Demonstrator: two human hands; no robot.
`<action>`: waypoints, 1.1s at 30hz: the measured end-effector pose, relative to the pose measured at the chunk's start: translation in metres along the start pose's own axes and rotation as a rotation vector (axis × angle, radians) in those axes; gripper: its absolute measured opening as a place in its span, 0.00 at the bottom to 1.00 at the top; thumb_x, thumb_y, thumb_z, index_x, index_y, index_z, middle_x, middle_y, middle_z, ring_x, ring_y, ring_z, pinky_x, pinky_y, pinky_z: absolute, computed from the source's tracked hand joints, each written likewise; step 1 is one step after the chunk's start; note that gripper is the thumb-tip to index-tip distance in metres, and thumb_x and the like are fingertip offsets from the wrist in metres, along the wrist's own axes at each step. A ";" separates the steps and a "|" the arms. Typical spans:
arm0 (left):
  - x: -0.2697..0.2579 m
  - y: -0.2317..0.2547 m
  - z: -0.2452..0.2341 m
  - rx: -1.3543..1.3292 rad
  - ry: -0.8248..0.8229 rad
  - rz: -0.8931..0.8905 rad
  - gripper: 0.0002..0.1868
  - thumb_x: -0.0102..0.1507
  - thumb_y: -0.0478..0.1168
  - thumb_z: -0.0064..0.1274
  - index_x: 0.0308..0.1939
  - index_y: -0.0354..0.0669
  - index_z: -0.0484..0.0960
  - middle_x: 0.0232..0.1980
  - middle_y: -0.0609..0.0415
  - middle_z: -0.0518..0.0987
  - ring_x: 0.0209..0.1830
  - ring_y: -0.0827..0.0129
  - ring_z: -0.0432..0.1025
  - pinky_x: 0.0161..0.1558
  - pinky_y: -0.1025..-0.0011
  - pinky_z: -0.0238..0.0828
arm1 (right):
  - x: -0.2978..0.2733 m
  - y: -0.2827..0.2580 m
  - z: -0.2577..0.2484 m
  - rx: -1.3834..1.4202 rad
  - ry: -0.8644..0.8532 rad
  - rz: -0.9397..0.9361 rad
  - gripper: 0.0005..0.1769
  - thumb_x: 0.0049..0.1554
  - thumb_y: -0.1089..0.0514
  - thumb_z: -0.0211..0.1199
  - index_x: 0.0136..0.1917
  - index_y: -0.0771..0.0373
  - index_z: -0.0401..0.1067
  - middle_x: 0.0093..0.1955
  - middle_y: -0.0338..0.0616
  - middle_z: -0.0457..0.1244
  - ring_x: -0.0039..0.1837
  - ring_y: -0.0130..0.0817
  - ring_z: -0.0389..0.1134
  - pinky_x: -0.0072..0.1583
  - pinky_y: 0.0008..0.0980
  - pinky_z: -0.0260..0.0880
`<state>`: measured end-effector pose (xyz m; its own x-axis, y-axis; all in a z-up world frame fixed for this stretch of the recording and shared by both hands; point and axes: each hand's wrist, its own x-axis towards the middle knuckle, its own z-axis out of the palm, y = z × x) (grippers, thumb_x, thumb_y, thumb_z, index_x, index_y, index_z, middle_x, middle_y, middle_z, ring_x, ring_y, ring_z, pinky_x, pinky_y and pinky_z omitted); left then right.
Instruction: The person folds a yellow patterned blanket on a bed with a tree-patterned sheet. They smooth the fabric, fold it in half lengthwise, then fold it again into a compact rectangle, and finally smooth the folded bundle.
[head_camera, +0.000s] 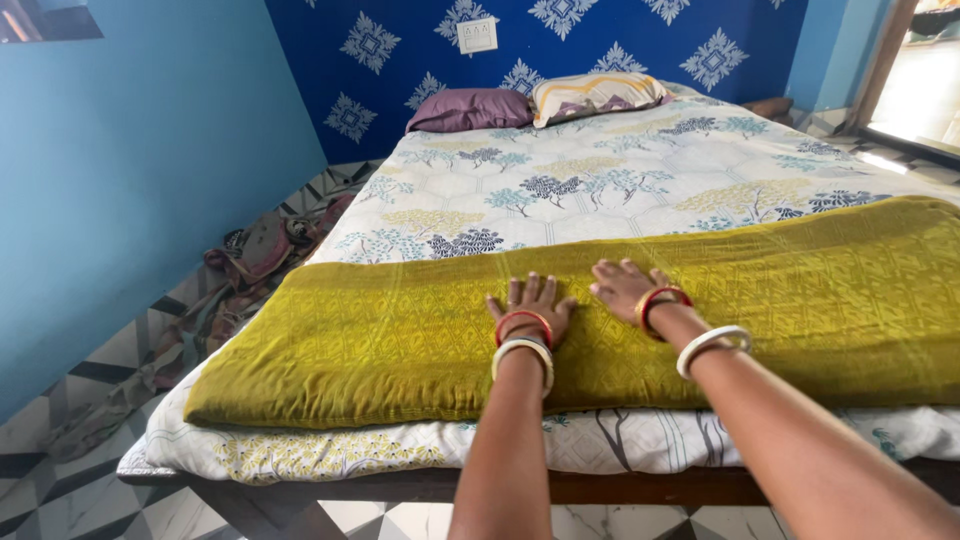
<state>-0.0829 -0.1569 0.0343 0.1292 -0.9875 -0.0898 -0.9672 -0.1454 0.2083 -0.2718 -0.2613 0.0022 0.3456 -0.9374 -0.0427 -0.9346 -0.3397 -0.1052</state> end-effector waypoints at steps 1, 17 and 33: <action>-0.014 -0.012 -0.013 -0.007 0.000 -0.039 0.36 0.69 0.65 0.24 0.81 0.71 0.41 0.86 0.66 0.33 0.85 0.64 0.28 0.77 0.41 0.19 | -0.007 0.006 -0.006 0.024 -0.048 0.072 0.36 0.67 0.34 0.28 0.85 0.44 0.35 0.88 0.25 0.28 0.87 0.30 0.28 0.82 0.52 0.26; 0.044 -0.214 -0.085 0.131 0.197 -0.741 0.40 0.70 0.69 0.22 0.82 0.59 0.44 0.85 0.46 0.35 0.84 0.51 0.31 0.74 0.37 0.18 | -0.009 0.243 -0.088 0.064 0.239 0.582 0.39 0.63 0.38 0.39 0.83 0.49 0.40 0.88 0.39 0.34 0.86 0.43 0.32 0.76 0.60 0.30; 0.192 -0.086 -0.054 -0.021 -0.253 -0.434 0.39 0.71 0.66 0.24 0.83 0.63 0.36 0.86 0.61 0.31 0.86 0.59 0.27 0.80 0.46 0.22 | 0.184 0.117 -0.029 0.145 -0.268 0.361 0.33 0.66 0.38 0.40 0.80 0.51 0.56 0.87 0.38 0.44 0.85 0.34 0.47 0.78 0.46 0.57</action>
<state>0.0369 -0.3367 0.0516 0.4587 -0.7906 -0.4056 -0.8312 -0.5432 0.1188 -0.3200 -0.4752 0.0105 0.0278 -0.9344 -0.3552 -0.9842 0.0365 -0.1730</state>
